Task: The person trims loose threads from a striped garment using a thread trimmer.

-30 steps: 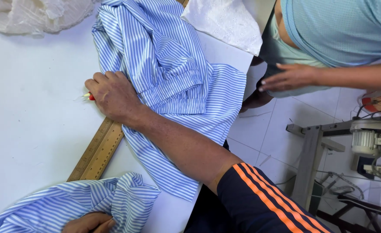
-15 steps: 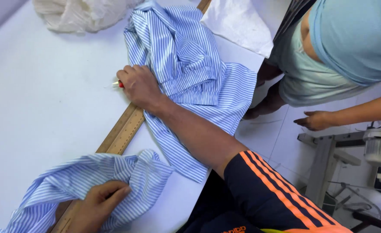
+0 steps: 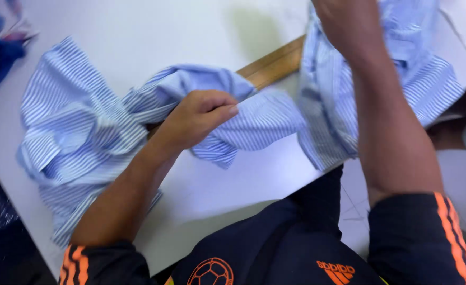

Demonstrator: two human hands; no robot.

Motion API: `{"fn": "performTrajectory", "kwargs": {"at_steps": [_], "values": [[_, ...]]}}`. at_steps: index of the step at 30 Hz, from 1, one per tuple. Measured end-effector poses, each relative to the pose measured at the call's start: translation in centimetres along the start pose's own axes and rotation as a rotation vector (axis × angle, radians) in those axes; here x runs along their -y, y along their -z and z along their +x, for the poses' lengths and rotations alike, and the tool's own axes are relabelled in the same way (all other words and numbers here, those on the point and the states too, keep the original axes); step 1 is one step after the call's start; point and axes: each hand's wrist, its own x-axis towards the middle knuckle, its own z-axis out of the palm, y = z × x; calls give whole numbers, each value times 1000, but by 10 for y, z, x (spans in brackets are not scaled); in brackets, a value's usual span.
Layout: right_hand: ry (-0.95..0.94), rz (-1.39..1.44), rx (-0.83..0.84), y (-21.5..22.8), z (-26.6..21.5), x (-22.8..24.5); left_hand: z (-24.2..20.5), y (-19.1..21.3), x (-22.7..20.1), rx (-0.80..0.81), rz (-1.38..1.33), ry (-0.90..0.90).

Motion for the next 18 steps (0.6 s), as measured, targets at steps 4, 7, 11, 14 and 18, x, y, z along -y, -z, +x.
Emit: {"fn": "performTrajectory", "kwargs": {"at_steps": [4, 7, 11, 14, 18], "values": [[-232, 691, 416, 115, -16, 166, -3, 9, -2, 27, -97, -30], [-344, 823, 637, 104, -35, 175, -3, 12, 0, 70, -125, -73], [-302, 923, 746, 84, -45, 171, -6, 10, -3, 103, -82, -118], [-172, 896, 766, 80, -53, 169, -12, 9, -1, 127, -52, -104], [-181, 835, 801, 92, -50, 185, -15, -1, -22, 153, 26, -55]]}}
